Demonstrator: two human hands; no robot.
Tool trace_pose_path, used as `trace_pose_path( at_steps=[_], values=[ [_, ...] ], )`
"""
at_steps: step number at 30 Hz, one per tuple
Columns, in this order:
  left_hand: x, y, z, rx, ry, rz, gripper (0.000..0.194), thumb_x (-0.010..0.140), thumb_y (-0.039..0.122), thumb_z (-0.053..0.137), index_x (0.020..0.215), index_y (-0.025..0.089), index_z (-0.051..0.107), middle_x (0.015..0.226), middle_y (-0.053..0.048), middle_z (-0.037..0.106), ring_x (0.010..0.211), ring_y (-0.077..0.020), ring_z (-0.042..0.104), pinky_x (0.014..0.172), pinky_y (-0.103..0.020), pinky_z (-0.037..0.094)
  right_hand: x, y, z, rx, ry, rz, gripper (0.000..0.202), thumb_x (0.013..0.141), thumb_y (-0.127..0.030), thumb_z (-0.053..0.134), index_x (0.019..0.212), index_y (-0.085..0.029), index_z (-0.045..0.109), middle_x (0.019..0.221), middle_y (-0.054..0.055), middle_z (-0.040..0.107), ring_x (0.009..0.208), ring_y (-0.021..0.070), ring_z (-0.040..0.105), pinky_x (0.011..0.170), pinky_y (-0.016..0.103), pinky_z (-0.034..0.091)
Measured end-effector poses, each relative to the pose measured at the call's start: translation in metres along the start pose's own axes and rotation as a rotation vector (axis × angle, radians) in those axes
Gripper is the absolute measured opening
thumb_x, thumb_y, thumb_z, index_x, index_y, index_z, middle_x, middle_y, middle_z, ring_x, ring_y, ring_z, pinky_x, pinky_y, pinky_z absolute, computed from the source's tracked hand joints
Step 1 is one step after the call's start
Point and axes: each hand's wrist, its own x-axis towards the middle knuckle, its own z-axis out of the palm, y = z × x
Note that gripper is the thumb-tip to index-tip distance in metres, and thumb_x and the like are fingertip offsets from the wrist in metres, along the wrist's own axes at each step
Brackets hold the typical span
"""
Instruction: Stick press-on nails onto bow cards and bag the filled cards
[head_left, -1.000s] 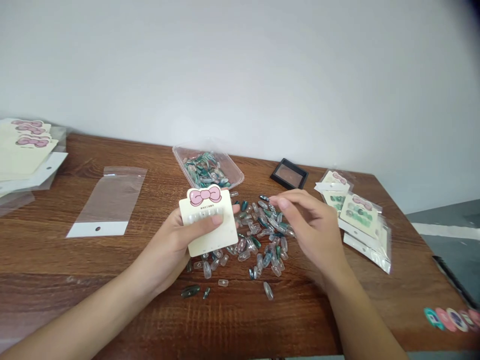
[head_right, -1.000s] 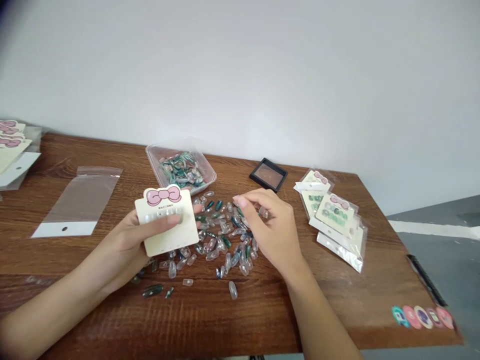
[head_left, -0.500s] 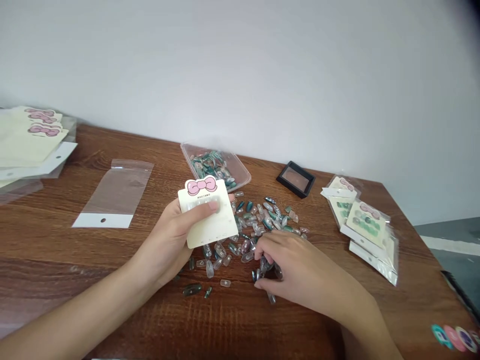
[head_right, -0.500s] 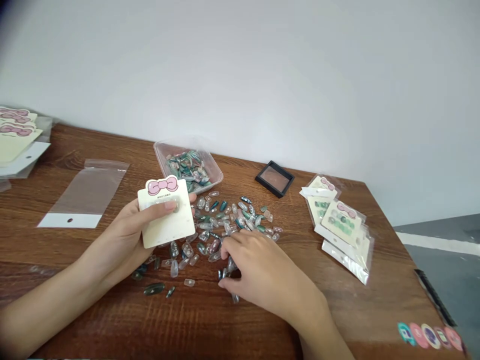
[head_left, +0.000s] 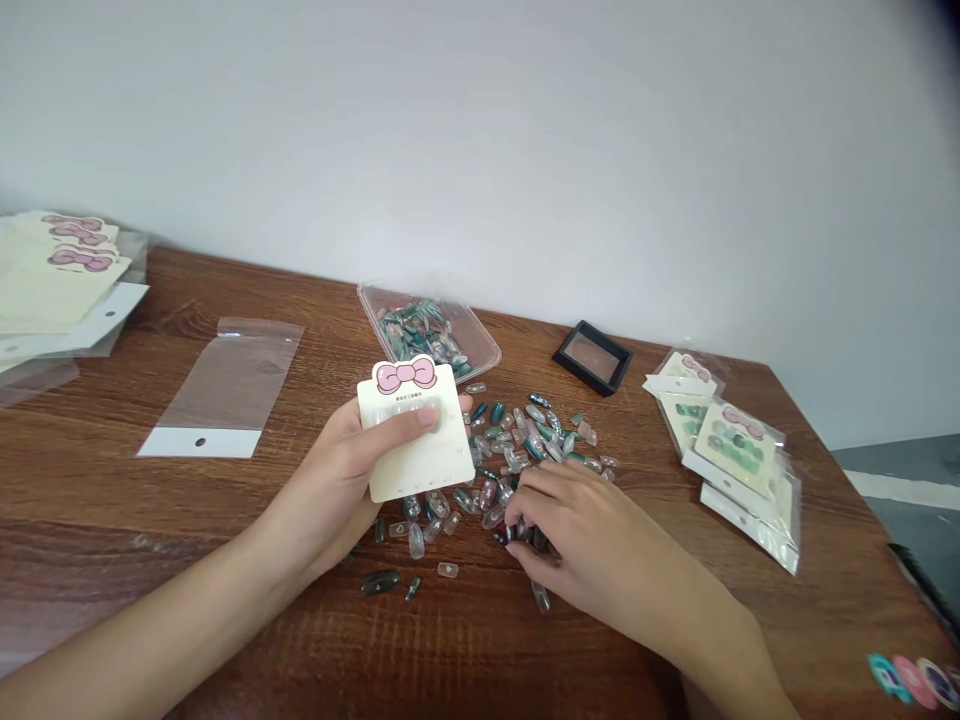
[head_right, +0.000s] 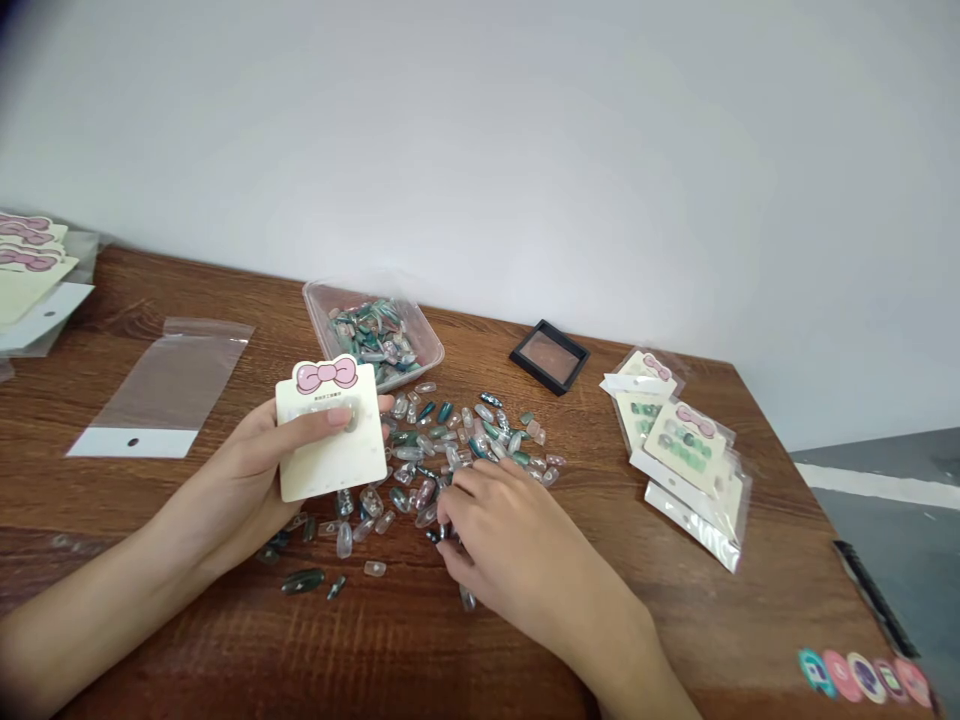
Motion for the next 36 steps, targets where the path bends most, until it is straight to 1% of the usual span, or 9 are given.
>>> trace_pose_path(
  at_steps=[6, 11, 14, 19, 24, 27, 30, 33, 36],
  values=[
    [0.000, 0.002, 0.001, -0.003, -0.015, 0.001, 0.032, 0.082, 0.024, 0.075, 0.114, 0.022, 0.073, 0.115, -0.004, 0.077, 0.096, -0.0211, 0.074, 0.075, -0.023, 0.061, 0.003, 0.001, 0.000, -0.049, 0.038, -0.025, 0.008, 0.084, -0.014, 0.067, 0.085, -0.021, 0.063, 0.086, 0.001, 0.064, 0.083, 0.0204, 0.061, 0.079, 0.037, 0.048],
    [0.000, 0.003, 0.002, -0.006, -0.011, 0.005, 0.028, 0.082, 0.023, 0.075, 0.110, 0.021, 0.074, 0.113, -0.005, 0.077, 0.095, -0.0213, 0.074, 0.075, -0.023, 0.061, 0.003, 0.001, -0.001, -0.039, 0.009, -0.035, 0.008, 0.087, -0.015, 0.064, 0.083, -0.022, 0.063, 0.084, 0.000, 0.062, 0.084, 0.0197, 0.060, 0.079, 0.036, 0.046],
    [0.000, 0.004, 0.002, -0.005, -0.008, 0.003, 0.026, 0.082, 0.023, 0.076, 0.108, 0.021, 0.075, 0.111, -0.004, 0.078, 0.093, -0.0208, 0.074, 0.073, -0.022, 0.061, 0.004, 0.001, -0.002, -0.049, -0.001, -0.033, 0.008, 0.088, -0.016, 0.065, 0.082, -0.021, 0.064, 0.084, 0.000, 0.062, 0.083, 0.0194, 0.060, 0.079, 0.036, 0.046],
    [0.001, 0.002, 0.002, -0.012, -0.007, 0.008, 0.026, 0.081, 0.024, 0.076, 0.107, 0.021, 0.075, 0.112, -0.004, 0.078, 0.092, -0.0203, 0.074, 0.072, -0.022, 0.061, 0.007, 0.002, -0.001, -0.074, 0.037, -0.052, 0.007, 0.086, -0.017, 0.069, 0.081, -0.021, 0.066, 0.082, 0.000, 0.063, 0.080, 0.0192, 0.060, 0.077, 0.036, 0.045],
    [0.000, 0.001, 0.001, 0.014, -0.014, 0.020, 0.027, 0.081, 0.026, 0.076, 0.108, 0.020, 0.075, 0.110, -0.005, 0.078, 0.090, -0.0205, 0.074, 0.073, -0.024, 0.061, 0.006, 0.004, -0.006, 0.040, 0.094, -0.077, 0.005, 0.091, -0.018, 0.065, 0.088, -0.021, 0.068, 0.081, -0.001, 0.064, 0.077, 0.0177, 0.059, 0.076, 0.035, 0.044],
    [-0.002, -0.004, 0.001, 0.053, -0.007, 0.033, 0.032, 0.079, 0.028, 0.078, 0.109, 0.018, 0.074, 0.107, -0.008, 0.078, 0.089, -0.0220, 0.074, 0.075, -0.026, 0.060, 0.005, 0.006, -0.012, 0.118, 0.194, -0.084, 0.006, 0.094, -0.022, 0.062, 0.092, -0.021, 0.068, 0.083, 0.000, 0.065, 0.077, 0.0168, 0.058, 0.075, 0.034, 0.044],
    [-0.003, -0.013, 0.002, 0.104, 0.000, 0.030, 0.033, 0.079, 0.031, 0.078, 0.109, 0.018, 0.073, 0.107, -0.009, 0.078, 0.091, -0.0240, 0.074, 0.077, -0.030, 0.060, 0.005, 0.005, -0.014, 0.096, 0.407, -0.101, 0.005, 0.092, -0.020, 0.065, 0.097, -0.018, 0.068, 0.087, 0.002, 0.067, 0.078, 0.0163, 0.058, 0.074, 0.034, 0.045],
    [-0.004, -0.023, 0.002, 0.156, -0.042, 0.006, 0.033, 0.082, 0.032, 0.076, 0.111, 0.019, 0.072, 0.108, -0.008, 0.077, 0.095, -0.0259, 0.073, 0.082, -0.035, 0.059, 0.009, 0.003, -0.011, 0.045, 0.596, -0.141, 0.013, 0.088, -0.012, 0.069, 0.100, -0.015, 0.067, 0.089, 0.004, 0.068, 0.078, 0.0156, 0.059, 0.073, 0.033, 0.046],
    [-0.006, -0.030, 0.002, 0.193, -0.098, 0.008, 0.035, 0.084, 0.032, 0.073, 0.117, 0.022, 0.070, 0.113, -0.007, 0.076, 0.097, -0.0256, 0.071, 0.087, -0.038, 0.056, 0.012, -0.002, -0.004, 0.013, 0.674, -0.161, 0.015, 0.086, -0.009, 0.070, 0.099, -0.014, 0.067, 0.087, 0.004, 0.069, 0.075, 0.0147, 0.060, 0.071, 0.032, 0.046]
  ],
)
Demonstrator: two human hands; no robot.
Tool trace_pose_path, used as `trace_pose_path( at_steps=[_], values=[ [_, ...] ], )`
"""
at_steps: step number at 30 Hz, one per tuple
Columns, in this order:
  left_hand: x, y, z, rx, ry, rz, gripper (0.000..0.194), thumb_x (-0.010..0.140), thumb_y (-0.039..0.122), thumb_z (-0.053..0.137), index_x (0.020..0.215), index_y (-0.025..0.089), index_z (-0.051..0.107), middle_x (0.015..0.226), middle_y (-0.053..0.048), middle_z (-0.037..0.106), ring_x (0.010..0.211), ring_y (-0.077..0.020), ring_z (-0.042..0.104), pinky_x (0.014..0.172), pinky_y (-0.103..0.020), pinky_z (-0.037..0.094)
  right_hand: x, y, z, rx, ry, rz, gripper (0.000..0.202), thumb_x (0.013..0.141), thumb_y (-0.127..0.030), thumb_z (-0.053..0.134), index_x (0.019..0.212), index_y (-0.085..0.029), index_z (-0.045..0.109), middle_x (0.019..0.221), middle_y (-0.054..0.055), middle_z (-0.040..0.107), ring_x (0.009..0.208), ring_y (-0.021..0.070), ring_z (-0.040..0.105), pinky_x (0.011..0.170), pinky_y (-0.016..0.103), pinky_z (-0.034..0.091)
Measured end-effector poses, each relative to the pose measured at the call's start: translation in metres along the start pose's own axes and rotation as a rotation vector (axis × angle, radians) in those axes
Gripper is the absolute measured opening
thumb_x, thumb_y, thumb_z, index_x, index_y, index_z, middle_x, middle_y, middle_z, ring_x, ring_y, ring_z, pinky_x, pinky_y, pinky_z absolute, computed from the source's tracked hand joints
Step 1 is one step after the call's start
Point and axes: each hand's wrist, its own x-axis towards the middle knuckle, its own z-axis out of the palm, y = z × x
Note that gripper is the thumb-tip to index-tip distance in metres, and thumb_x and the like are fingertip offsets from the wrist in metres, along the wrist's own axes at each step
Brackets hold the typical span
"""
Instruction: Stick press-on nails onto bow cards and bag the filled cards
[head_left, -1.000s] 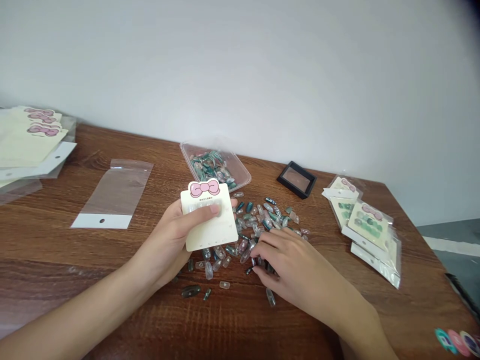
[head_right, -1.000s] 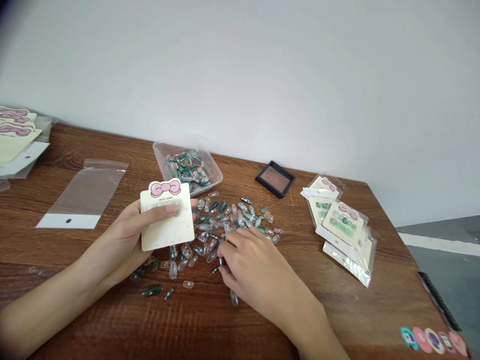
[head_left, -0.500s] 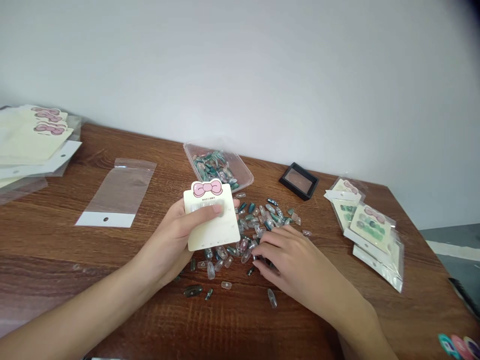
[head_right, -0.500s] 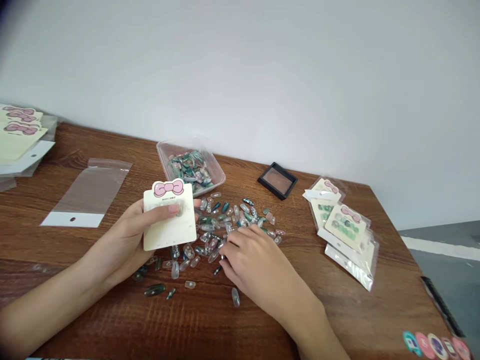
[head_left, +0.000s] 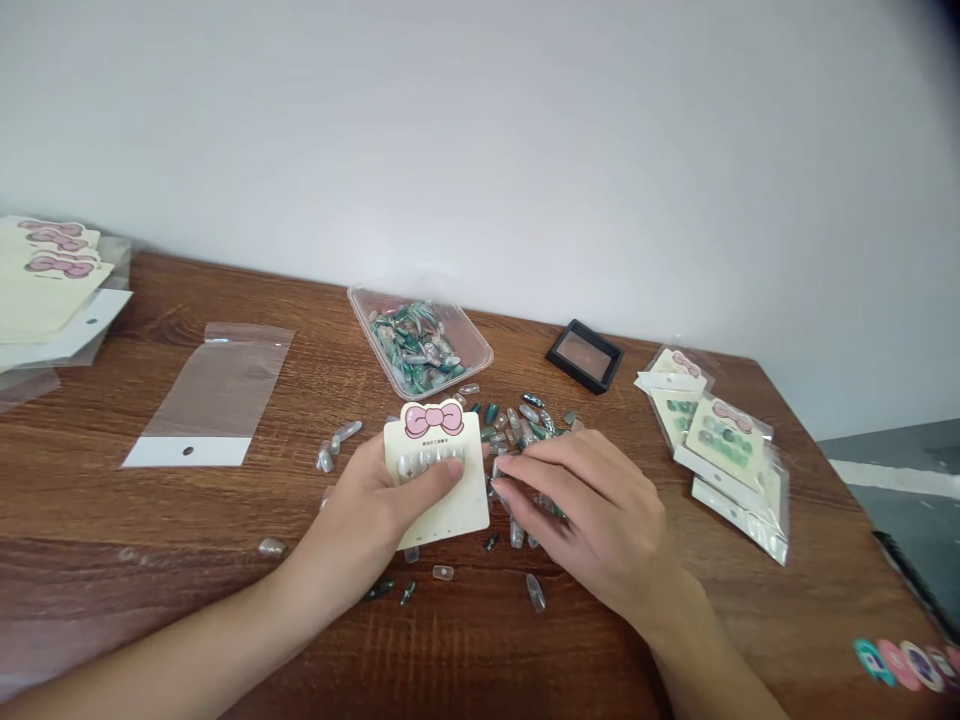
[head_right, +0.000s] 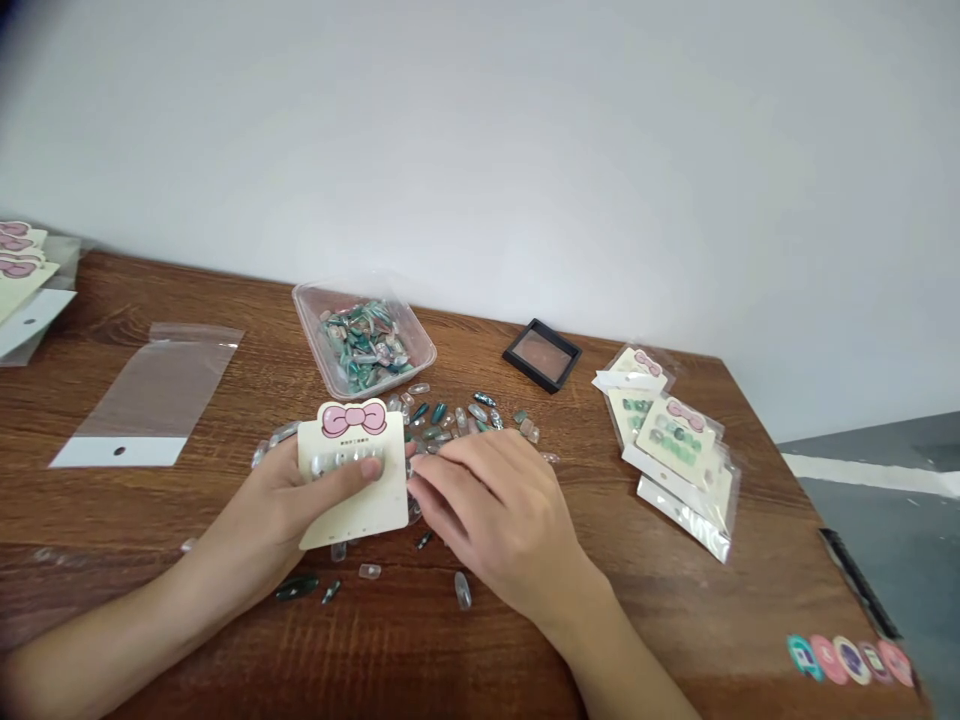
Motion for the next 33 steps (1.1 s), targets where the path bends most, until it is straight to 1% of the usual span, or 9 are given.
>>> trace_pose_path(
  at_steps=[4, 8, 13, 16, 22, 27, 30, 33],
  values=[
    [-0.001, -0.003, 0.000, 0.019, -0.027, 0.029, 0.034, 0.086, 0.031, 0.071, 0.119, 0.023, 0.069, 0.116, -0.005, 0.075, 0.100, -0.0247, 0.069, 0.089, -0.037, 0.055, -0.002, -0.006, 0.008, -0.018, 0.012, 0.009, 0.012, 0.086, -0.013, 0.071, 0.097, -0.016, 0.067, 0.086, 0.003, 0.070, 0.073, 0.0148, 0.061, 0.069, 0.031, 0.046],
    [-0.001, -0.001, 0.002, 0.065, -0.030, 0.054, 0.032, 0.087, 0.032, 0.071, 0.118, 0.023, 0.069, 0.117, -0.003, 0.075, 0.104, -0.0236, 0.068, 0.091, -0.034, 0.053, -0.003, -0.008, 0.011, -0.031, 0.029, 0.021, 0.010, 0.086, -0.014, 0.071, 0.096, -0.016, 0.068, 0.084, 0.003, 0.070, 0.072, 0.0145, 0.060, 0.067, 0.030, 0.046],
    [-0.001, 0.004, 0.007, 0.130, -0.021, 0.097, 0.030, 0.085, 0.031, 0.073, 0.115, 0.024, 0.071, 0.110, 0.000, 0.076, 0.095, -0.0175, 0.069, 0.087, -0.027, 0.053, -0.001, -0.009, 0.011, -0.051, 0.048, 0.010, 0.010, 0.086, -0.014, 0.071, 0.096, -0.015, 0.070, 0.081, 0.002, 0.070, 0.070, 0.0142, 0.059, 0.064, 0.029, 0.045],
    [-0.001, 0.004, 0.009, 0.138, -0.019, 0.116, 0.029, 0.085, 0.030, 0.073, 0.112, 0.023, 0.071, 0.108, 0.000, 0.076, 0.095, -0.0168, 0.068, 0.087, -0.026, 0.053, 0.000, -0.010, 0.011, -0.050, 0.049, 0.003, 0.009, 0.087, -0.015, 0.070, 0.096, -0.014, 0.070, 0.081, 0.003, 0.070, 0.069, 0.0140, 0.060, 0.063, 0.029, 0.045],
    [-0.003, 0.004, 0.009, 0.150, -0.025, 0.111, 0.023, 0.086, 0.031, 0.072, 0.107, 0.023, 0.070, 0.110, 0.000, 0.076, 0.097, -0.0174, 0.068, 0.089, -0.027, 0.052, 0.000, -0.010, 0.012, -0.049, 0.039, 0.003, 0.010, 0.088, -0.015, 0.070, 0.098, -0.014, 0.070, 0.083, 0.003, 0.072, 0.070, 0.0141, 0.062, 0.065, 0.029, 0.047],
    [-0.003, 0.006, 0.010, 0.131, -0.026, 0.086, 0.021, 0.085, 0.032, 0.072, 0.104, 0.024, 0.071, 0.110, 0.000, 0.076, 0.097, -0.0178, 0.068, 0.089, -0.027, 0.052, -0.001, -0.010, 0.012, -0.046, 0.024, 0.021, 0.010, 0.089, -0.016, 0.067, 0.099, -0.017, 0.070, 0.083, 0.003, 0.072, 0.070, 0.0141, 0.063, 0.064, 0.028, 0.048],
    [-0.004, 0.004, 0.008, 0.074, -0.054, 0.070, 0.022, 0.085, 0.030, 0.073, 0.107, 0.025, 0.071, 0.110, 0.000, 0.076, 0.097, -0.0180, 0.068, 0.087, -0.027, 0.053, -0.003, -0.009, 0.012, -0.046, 0.026, 0.026, 0.012, 0.089, -0.016, 0.067, 0.100, -0.019, 0.071, 0.084, 0.002, 0.072, 0.071, 0.0133, 0.063, 0.065, 0.028, 0.048],
    [-0.006, 0.000, 0.005, -0.018, -0.092, 0.025, 0.026, 0.086, 0.027, 0.072, 0.112, 0.025, 0.070, 0.109, -0.001, 0.076, 0.094, -0.0179, 0.069, 0.084, -0.028, 0.054, -0.003, -0.008, 0.012, -0.036, 0.063, 0.019, 0.011, 0.088, -0.015, 0.070, 0.098, -0.019, 0.071, 0.082, 0.002, 0.071, 0.070, 0.0122, 0.061, 0.064, 0.026, 0.047]
  ],
)
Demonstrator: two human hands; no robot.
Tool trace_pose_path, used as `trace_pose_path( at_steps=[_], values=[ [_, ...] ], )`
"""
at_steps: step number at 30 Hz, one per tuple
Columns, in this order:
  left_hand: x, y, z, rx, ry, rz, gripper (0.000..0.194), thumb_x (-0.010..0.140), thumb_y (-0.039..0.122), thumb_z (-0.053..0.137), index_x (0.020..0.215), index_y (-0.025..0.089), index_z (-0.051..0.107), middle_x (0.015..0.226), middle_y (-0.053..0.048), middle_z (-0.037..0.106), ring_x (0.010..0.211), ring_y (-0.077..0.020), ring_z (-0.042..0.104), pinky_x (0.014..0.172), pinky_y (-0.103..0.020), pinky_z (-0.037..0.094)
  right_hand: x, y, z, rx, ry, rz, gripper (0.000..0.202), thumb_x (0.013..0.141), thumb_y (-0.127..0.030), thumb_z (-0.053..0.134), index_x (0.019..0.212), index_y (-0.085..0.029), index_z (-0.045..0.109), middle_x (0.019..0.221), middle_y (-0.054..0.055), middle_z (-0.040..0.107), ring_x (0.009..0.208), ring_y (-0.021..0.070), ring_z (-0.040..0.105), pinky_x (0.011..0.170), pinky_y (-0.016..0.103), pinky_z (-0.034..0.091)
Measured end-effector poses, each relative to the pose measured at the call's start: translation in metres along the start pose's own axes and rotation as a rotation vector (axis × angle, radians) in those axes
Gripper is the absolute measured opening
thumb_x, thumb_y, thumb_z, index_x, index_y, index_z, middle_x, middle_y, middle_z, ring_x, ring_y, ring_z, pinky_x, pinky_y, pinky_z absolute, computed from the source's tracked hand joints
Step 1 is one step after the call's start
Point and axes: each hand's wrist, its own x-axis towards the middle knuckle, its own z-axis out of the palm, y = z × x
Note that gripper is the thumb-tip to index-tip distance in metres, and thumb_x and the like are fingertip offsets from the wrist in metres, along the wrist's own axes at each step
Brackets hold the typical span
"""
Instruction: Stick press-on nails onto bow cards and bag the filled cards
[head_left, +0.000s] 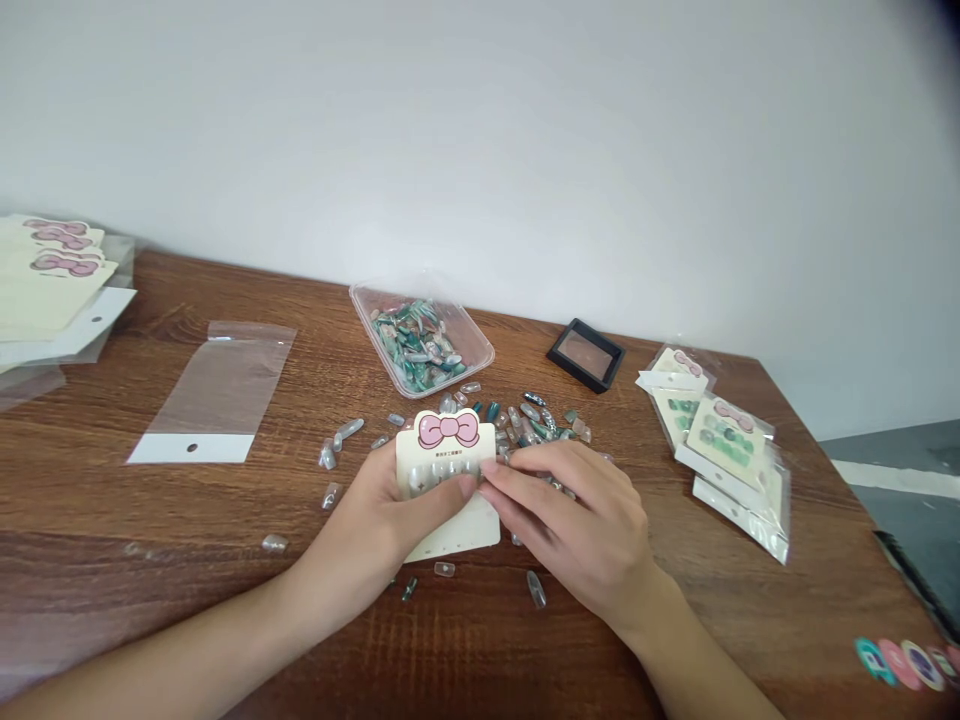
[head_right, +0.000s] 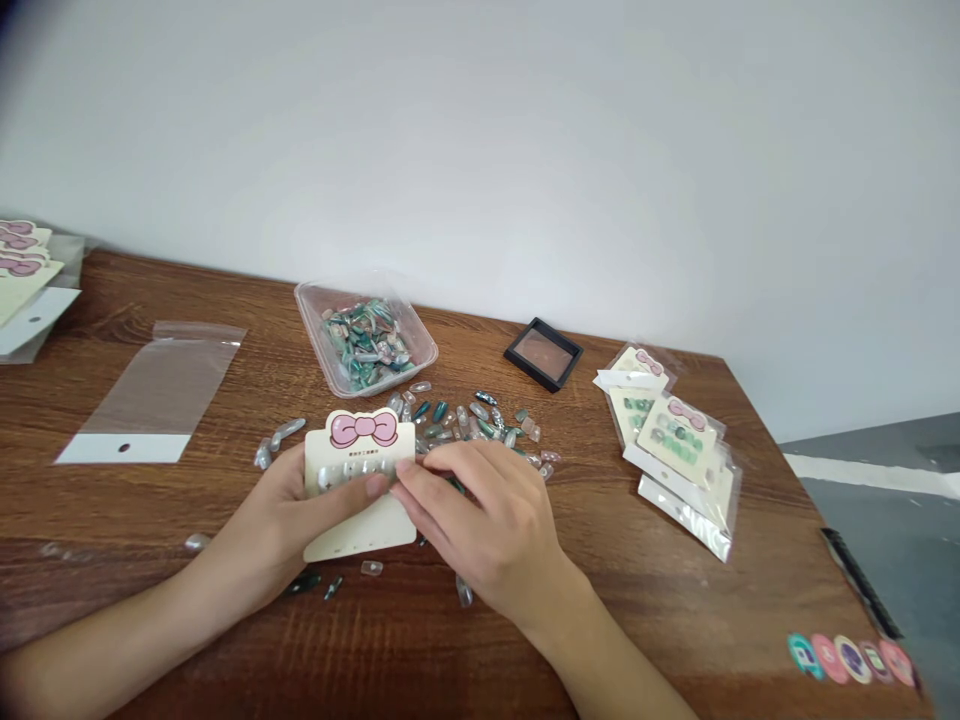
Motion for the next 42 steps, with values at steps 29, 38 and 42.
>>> trace_pose_path(
  at_steps=[29, 38, 42],
  values=[
    [0.006, 0.020, -0.005, -0.138, 0.092, -0.034, 0.032, 0.080, 0.025, 0.078, 0.109, 0.017, 0.069, 0.104, -0.008, 0.077, 0.086, -0.0214, 0.073, 0.077, -0.030, 0.059, 0.002, 0.009, -0.003, 0.209, -0.003, 0.031, 0.036, 0.090, -0.014, 0.060, 0.127, -0.017, 0.060, 0.100, 0.008, 0.065, 0.086, 0.0169, 0.061, 0.073, 0.030, 0.052],
    [0.008, 0.034, -0.005, -0.135, 0.203, 0.008, 0.043, 0.075, 0.027, 0.081, 0.114, 0.016, 0.070, 0.113, -0.013, 0.076, 0.098, -0.0302, 0.073, 0.080, -0.036, 0.061, 0.006, 0.031, -0.018, 0.204, -0.510, 0.291, 0.012, 0.090, -0.021, 0.066, 0.101, -0.024, 0.069, 0.098, 0.003, 0.066, 0.090, 0.0176, 0.064, 0.077, 0.031, 0.053],
    [0.007, 0.034, -0.006, -0.137, 0.189, 0.017, 0.038, 0.075, 0.027, 0.081, 0.111, 0.017, 0.071, 0.112, -0.011, 0.077, 0.097, -0.0282, 0.074, 0.077, -0.031, 0.060, 0.003, 0.032, -0.010, 0.178, -0.613, 0.221, 0.008, 0.089, -0.024, 0.070, 0.097, -0.024, 0.071, 0.090, 0.001, 0.063, 0.085, 0.0167, 0.063, 0.072, 0.028, 0.050]
  ],
)
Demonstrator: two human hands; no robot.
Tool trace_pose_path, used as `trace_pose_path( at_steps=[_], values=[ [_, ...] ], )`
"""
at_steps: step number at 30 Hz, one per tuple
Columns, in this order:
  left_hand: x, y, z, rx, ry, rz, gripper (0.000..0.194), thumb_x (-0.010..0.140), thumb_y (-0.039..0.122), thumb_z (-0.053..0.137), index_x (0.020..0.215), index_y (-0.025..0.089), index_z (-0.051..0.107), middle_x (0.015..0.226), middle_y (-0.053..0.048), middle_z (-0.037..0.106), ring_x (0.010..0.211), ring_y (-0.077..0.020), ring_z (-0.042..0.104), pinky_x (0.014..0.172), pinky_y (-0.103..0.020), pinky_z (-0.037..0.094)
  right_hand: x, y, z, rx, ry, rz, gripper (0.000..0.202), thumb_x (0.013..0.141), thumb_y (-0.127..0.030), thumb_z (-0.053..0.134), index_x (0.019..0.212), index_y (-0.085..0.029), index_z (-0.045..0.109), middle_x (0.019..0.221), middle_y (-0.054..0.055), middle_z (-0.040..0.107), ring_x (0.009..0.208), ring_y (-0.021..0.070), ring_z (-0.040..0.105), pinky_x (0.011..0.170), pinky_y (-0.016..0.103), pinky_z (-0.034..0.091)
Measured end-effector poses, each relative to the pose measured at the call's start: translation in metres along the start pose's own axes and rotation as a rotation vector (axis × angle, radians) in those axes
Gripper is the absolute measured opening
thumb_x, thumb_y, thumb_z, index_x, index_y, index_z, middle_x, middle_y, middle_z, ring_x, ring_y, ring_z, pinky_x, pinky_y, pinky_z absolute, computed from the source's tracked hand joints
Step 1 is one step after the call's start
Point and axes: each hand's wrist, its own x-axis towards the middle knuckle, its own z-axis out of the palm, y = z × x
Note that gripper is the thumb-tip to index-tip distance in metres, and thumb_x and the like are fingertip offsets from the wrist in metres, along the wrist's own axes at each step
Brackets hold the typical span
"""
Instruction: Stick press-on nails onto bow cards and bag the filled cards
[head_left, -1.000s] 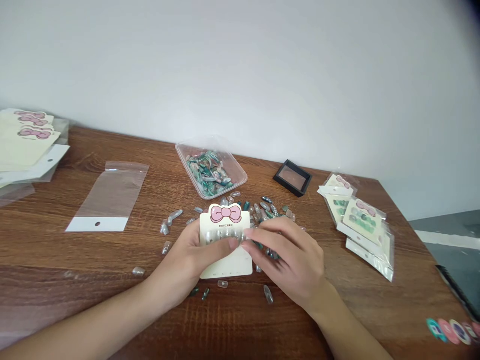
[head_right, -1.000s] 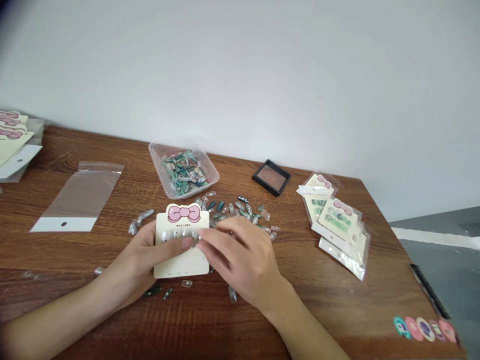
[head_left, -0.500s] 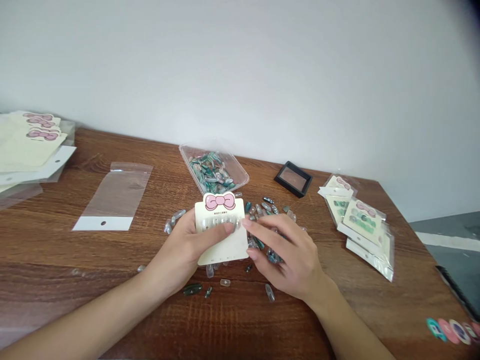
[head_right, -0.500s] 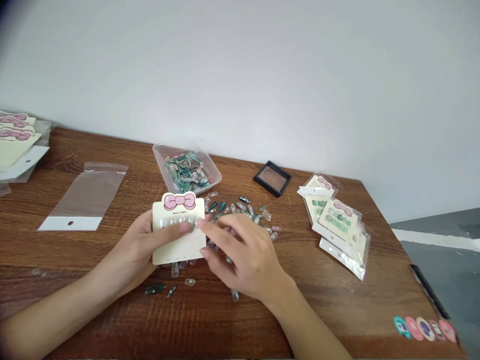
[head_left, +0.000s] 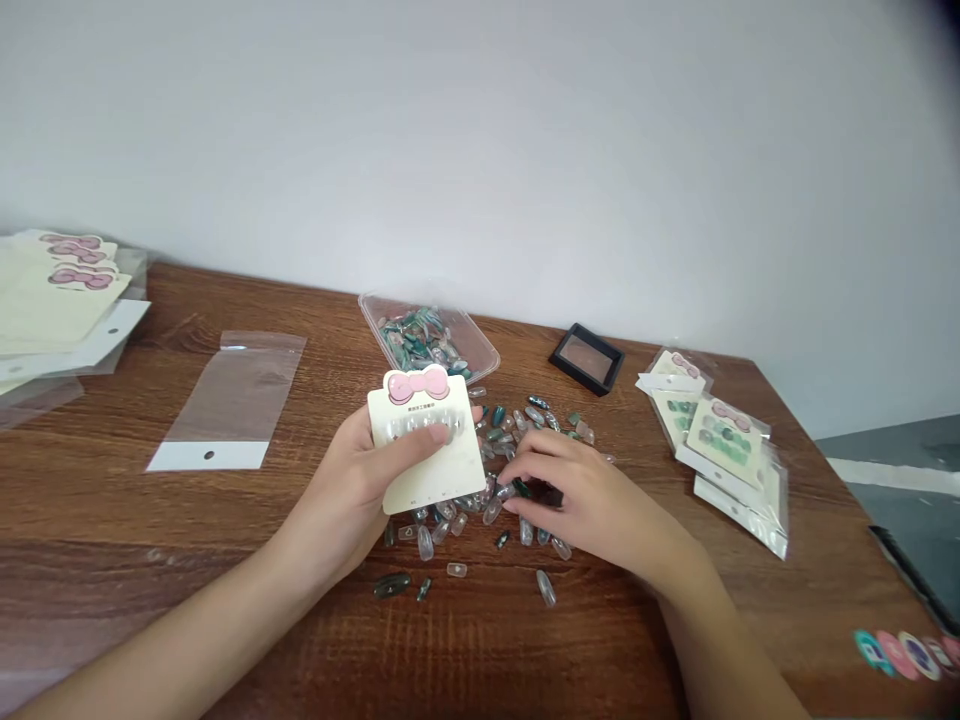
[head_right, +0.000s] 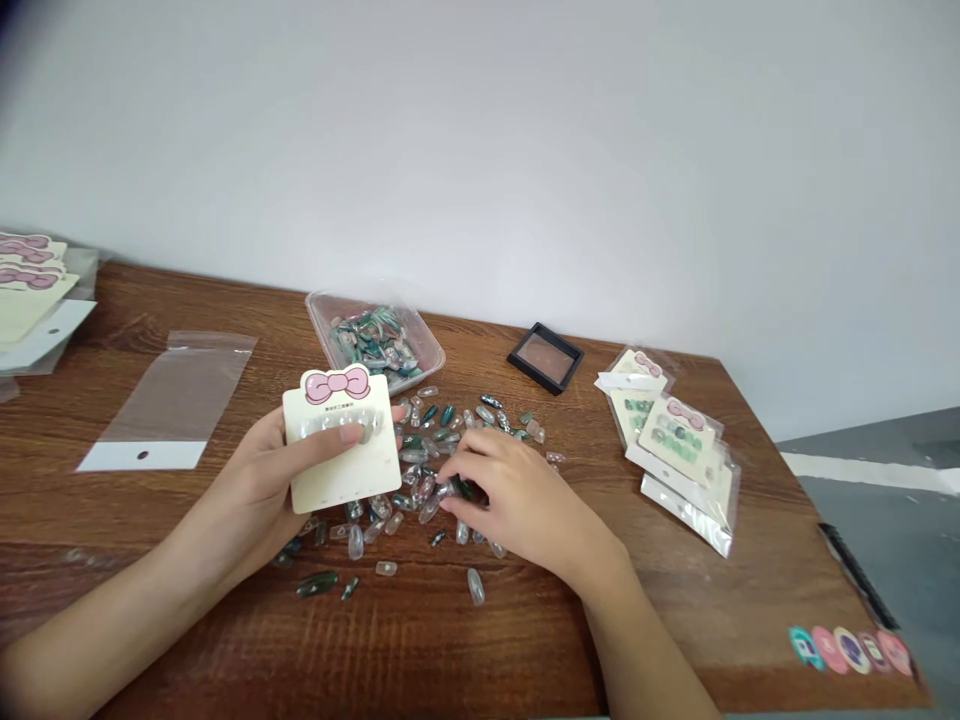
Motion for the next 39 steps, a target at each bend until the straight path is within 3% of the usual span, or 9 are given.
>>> trace_pose_path(
  at_steps=[5, 11, 16, 27, 33, 39],
  values=[
    [0.001, 0.000, -0.004, -0.007, -0.043, 0.009, 0.035, 0.078, 0.026, 0.079, 0.111, 0.016, 0.071, 0.114, -0.011, 0.076, 0.095, -0.0263, 0.074, 0.077, -0.031, 0.061, 0.003, 0.001, 0.007, -0.004, -0.016, -0.021, 0.008, 0.092, -0.023, 0.066, 0.097, -0.023, 0.073, 0.089, 0.002, 0.062, 0.087, 0.0171, 0.062, 0.074, 0.030, 0.050],
    [0.001, 0.001, -0.006, -0.015, -0.073, 0.000, 0.033, 0.080, 0.025, 0.077, 0.111, 0.016, 0.071, 0.112, -0.011, 0.077, 0.094, -0.0246, 0.073, 0.079, -0.031, 0.061, 0.004, -0.001, 0.006, 0.010, -0.023, -0.039, 0.025, 0.094, -0.013, 0.059, 0.110, -0.027, 0.071, 0.100, 0.003, 0.062, 0.094, 0.0177, 0.061, 0.084, 0.035, 0.051],
    [0.001, 0.000, -0.007, -0.024, -0.087, 0.003, 0.033, 0.080, 0.024, 0.077, 0.112, 0.016, 0.071, 0.111, -0.010, 0.077, 0.097, -0.0250, 0.073, 0.078, -0.029, 0.061, 0.002, 0.001, 0.006, 0.000, 0.004, 0.009, 0.022, 0.092, -0.017, 0.062, 0.112, -0.024, 0.067, 0.105, 0.004, 0.062, 0.100, 0.0201, 0.061, 0.088, 0.039, 0.052],
    [0.001, 0.002, -0.006, 0.004, -0.054, -0.007, 0.036, 0.079, 0.026, 0.079, 0.112, 0.015, 0.071, 0.109, -0.011, 0.077, 0.092, -0.0245, 0.072, 0.076, -0.030, 0.061, -0.001, 0.010, 0.003, -0.066, 0.029, 0.070, 0.014, 0.094, -0.017, 0.056, 0.102, -0.024, 0.065, 0.101, 0.003, 0.067, 0.095, 0.0212, 0.063, 0.087, 0.039, 0.049],
    [0.000, 0.006, -0.001, 0.027, 0.004, -0.036, 0.041, 0.076, 0.029, 0.080, 0.113, 0.014, 0.070, 0.112, -0.013, 0.076, 0.094, -0.0264, 0.071, 0.073, -0.032, 0.061, 0.003, 0.013, 0.003, -0.111, 0.141, 0.107, 0.016, 0.096, -0.016, 0.053, 0.106, -0.022, 0.063, 0.100, 0.004, 0.067, 0.094, 0.0217, 0.063, 0.085, 0.038, 0.049],
    [0.001, 0.006, -0.001, 0.023, -0.014, -0.044, 0.042, 0.077, 0.028, 0.080, 0.115, 0.014, 0.070, 0.115, -0.013, 0.075, 0.097, -0.0282, 0.071, 0.075, -0.033, 0.061, 0.006, 0.016, 0.011, -0.150, 0.133, 0.049, 0.019, 0.096, -0.021, 0.056, 0.111, -0.024, 0.068, 0.099, 0.005, 0.061, 0.091, 0.0212, 0.061, 0.082, 0.038, 0.051]
  ],
)
